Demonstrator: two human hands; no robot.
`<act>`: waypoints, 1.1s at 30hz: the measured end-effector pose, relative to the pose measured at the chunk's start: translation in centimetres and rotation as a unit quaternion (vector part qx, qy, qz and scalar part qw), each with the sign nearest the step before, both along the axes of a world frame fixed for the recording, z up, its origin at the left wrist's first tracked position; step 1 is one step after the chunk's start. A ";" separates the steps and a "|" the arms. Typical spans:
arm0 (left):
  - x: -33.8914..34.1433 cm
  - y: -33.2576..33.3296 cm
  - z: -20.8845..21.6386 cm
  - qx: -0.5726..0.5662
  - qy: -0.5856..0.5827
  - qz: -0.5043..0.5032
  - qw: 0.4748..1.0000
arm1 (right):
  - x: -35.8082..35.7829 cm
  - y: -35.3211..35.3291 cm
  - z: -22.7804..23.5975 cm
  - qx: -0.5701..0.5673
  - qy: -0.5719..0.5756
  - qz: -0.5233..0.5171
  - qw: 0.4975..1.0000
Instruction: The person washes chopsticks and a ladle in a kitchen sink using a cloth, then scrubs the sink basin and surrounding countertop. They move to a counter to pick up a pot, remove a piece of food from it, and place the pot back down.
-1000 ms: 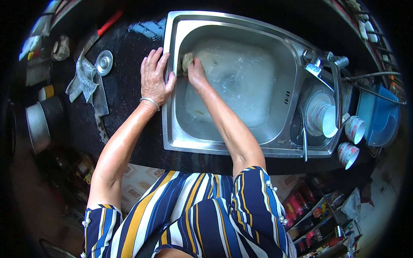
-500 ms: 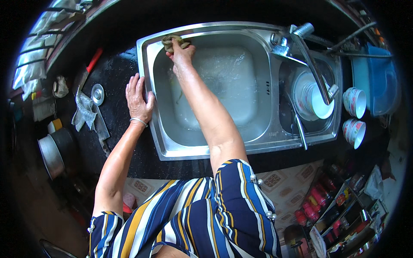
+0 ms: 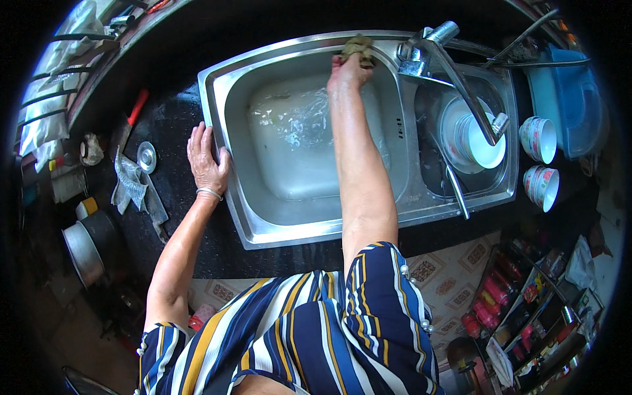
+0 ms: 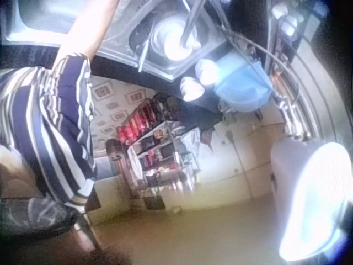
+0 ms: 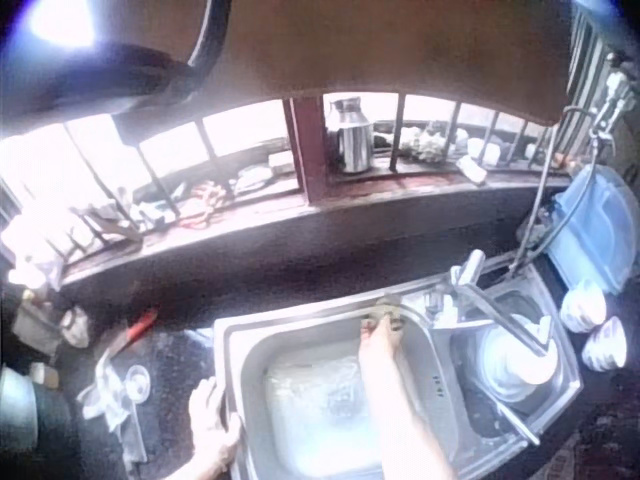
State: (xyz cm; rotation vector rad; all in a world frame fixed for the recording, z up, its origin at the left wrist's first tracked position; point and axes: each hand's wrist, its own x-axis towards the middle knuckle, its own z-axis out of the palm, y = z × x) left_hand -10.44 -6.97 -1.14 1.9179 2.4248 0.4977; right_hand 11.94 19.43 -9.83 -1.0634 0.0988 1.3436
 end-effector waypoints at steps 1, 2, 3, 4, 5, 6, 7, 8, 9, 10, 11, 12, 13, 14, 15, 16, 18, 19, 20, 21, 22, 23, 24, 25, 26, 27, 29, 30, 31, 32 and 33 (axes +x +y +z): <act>-0.1 -0.2 -0.1 -0.003 -0.001 0.004 1.000 | -1.9 -0.7 0.8 -0.018 -0.047 0.006 0.999; -0.3 -0.5 -0.3 0.000 0.005 0.005 1.000 | -3.1 -1.8 1.4 0.004 -0.059 0.030 0.998; -0.4 -0.7 -0.4 -0.001 0.004 0.009 1.000 | -4.4 -2.6 2.0 -0.006 -0.086 0.043 0.995; -0.3 -0.5 -0.2 -0.001 0.003 0.009 1.000 | -5.3 -3.1 1.8 0.002 -0.105 0.053 0.993; -0.3 -0.4 -0.1 -0.001 0.004 0.010 1.000 | -6.4 -3.8 1.2 0.010 -0.122 0.063 0.991; -0.3 -0.6 -0.2 -0.005 0.000 0.012 1.000 | -7.9 -4.8 0.5 0.021 -0.150 0.111 0.982; -0.3 -0.5 -0.1 -0.006 -0.002 0.011 1.000 | -9.7 -5.8 -0.5 0.034 -0.177 0.156 0.971; -0.1 0.0 0.0 -0.006 -0.004 0.004 1.000 | -12.0 -7.2 -1.9 0.043 -0.225 0.207 0.951; 0.1 0.3 0.0 -0.002 -0.005 -0.002 1.000 | -14.2 -9.0 -3.1 0.048 -0.277 0.258 0.924; 0.3 0.8 0.0 0.003 -0.005 -0.012 1.000 | -16.3 -10.7 -4.0 0.055 -0.330 0.302 0.893; 0.1 0.7 -0.1 0.005 -0.005 -0.011 1.000 | -17.6 -13.0 -4.2 0.060 -0.383 0.353 0.851; -0.4 0.1 -0.3 0.005 -0.007 -0.003 1.000 | -17.2 -14.3 -4.2 0.125 -0.438 0.404 0.793; -0.8 -0.4 -0.4 0.004 -0.005 0.005 1.000 | -15.7 -15.2 -4.3 0.191 -0.487 0.450 0.724; -1.0 -0.6 -0.5 0.005 -0.004 0.011 1.000 | -14.2 -15.1 -4.3 0.256 -0.531 0.486 0.645; -0.9 -0.7 -0.6 0.003 -0.004 0.013 1.000 | -13.1 -14.5 -4.1 0.288 -0.634 0.465 0.546; -0.8 -0.8 -0.5 0.002 0.001 0.016 1.000 | -12.4 -13.4 -3.5 0.269 -0.693 0.501 0.443; -0.6 -0.5 -0.3 0.001 -0.001 0.009 1.000 | -11.3 -10.4 -4.7 0.222 -0.766 0.530 0.287; -0.4 -0.2 -0.2 0.003 -0.002 0.006 1.000 | -10.6 -9.1 -6.0 0.198 -0.789 0.531 0.238; -0.5 -0.4 -0.2 0.007 -0.005 0.006 1.000 | -9.7 -8.6 -6.6 0.227 -0.811 0.491 0.222; -0.6 -0.5 -0.2 0.015 -0.007 0.003 1.000 | -8.5 -8.1 -6.8 0.255 -0.832 0.448 0.206; -0.7 -0.6 -0.4 0.009 -0.008 0.004 1.000 | -7.3 -7.3 -6.9 0.234 -0.819 0.506 0.136; -0.7 -0.5 -0.4 0.008 -0.010 0.004 1.000 | -5.9 -6.0 -6.7 0.211 -0.803 0.554 0.063; -0.7 -0.2 -0.5 0.009 -0.006 0.000 1.000 | -4.5 -4.4 -6.6 0.202 -0.789 0.579 -0.019; -0.6 -0.3 -0.5 0.009 -0.005 0.000 1.000 | -3.0 -3.3 -6.1 0.192 -0.770 0.600 -0.104; -0.7 -0.5 -0.6 0.011 -0.004 0.004 1.000 | -1.6 -2.7 -5.0 0.251 -0.792 0.536 -0.151; -0.8 -0.5 -0.8 0.013 -0.004 0.006 1.000 | -0.1 -2.3 -3.9 0.308 -0.805 0.467 -0.197; -0.9 -0.6 -0.8 0.013 0.003 0.006 1.000 | 1.5 -1.7 0.0 0.363 -0.791 0.428 -0.244; -0.9 -0.9 -0.9 0.015 0.004 0.007 1.000 | 2.9 -1.3 1.9 0.369 -0.779 0.422 -0.281; -1.0 -0.6 -1.0 0.022 0.007 0.003 1.000 | 5.9 -0.4 2.0 0.376 -0.803 0.373 -0.271; -1.1 -0.6 -1.1 0.028 0.004 0.002 1.000 | 8.2 0.1 2.5 0.330 -0.820 0.389 -0.261; -1.3 -0.8 -1.4 0.032 0.006 0.002 0.999 | 10.4 -0.3 4.0 0.360 -0.805 0.413 -0.229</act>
